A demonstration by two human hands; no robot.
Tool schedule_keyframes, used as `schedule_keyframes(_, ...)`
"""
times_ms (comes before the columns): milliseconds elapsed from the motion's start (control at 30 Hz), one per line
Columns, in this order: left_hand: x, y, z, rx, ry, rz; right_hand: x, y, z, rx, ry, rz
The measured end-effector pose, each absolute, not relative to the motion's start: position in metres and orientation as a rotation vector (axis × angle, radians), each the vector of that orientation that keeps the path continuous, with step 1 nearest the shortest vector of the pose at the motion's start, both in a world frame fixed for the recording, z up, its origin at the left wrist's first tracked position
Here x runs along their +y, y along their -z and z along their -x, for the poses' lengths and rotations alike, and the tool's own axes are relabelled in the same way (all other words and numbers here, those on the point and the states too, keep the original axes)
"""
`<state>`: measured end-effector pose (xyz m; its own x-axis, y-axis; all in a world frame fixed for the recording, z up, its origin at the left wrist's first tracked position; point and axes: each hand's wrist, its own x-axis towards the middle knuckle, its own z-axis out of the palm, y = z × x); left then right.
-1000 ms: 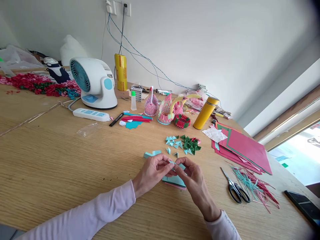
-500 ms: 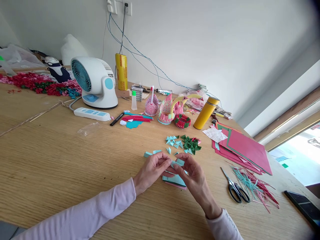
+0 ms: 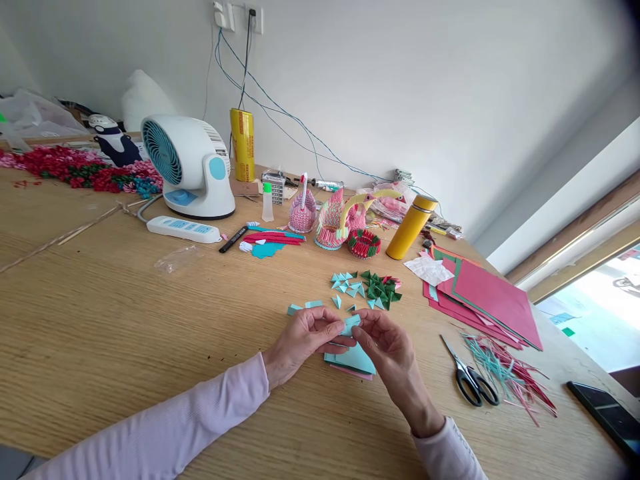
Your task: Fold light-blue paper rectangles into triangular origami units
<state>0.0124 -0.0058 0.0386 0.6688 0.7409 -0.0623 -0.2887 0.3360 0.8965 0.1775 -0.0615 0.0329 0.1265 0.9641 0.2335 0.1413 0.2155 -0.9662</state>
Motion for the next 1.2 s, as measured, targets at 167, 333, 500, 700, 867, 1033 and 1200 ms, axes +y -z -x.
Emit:
schedule_keyframes(167,-0.0059,-0.0375,-0.0130,0.542,-0.741,-1.071,-0.0626,-0.0347,-0.1754,-1.243,-0.912,1.190)
schedule_keyframes(333,-0.0049,-0.0370,-0.0126,0.568,-0.738,-1.096,-0.0623,-0.0347,-0.1747,-1.193,-0.955,1.180)
schedule_keyframes(500,-0.0044,-0.0373,-0.0121,0.589,-0.723,-1.127,-0.0616,-0.0339,-0.1755,-1.177,-1.003,1.147)
schedule_keyframes(700,-0.0031,-0.0369,-0.0130,0.620,-0.731,-1.176,-0.0618,-0.0344,-0.1739,-1.193,-1.021,1.135)
schedule_keyframes(867,-0.0045,-0.0394,-0.0140,0.660,-0.762,-1.264,-0.0602,-0.0335,-0.1730,-1.161,-1.040,1.120)
schedule_keyframes(1033,-0.0050,-0.0388,-0.0131,0.633,-0.759,-1.268,-0.0584,-0.0311,-0.1741,-1.148,-1.045,1.133)
schedule_keyframes(1200,-0.0038,-0.0388,-0.0125,0.618,-0.761,-1.287,-0.0575,-0.0294,-0.1766,-1.180,-1.052,1.065)
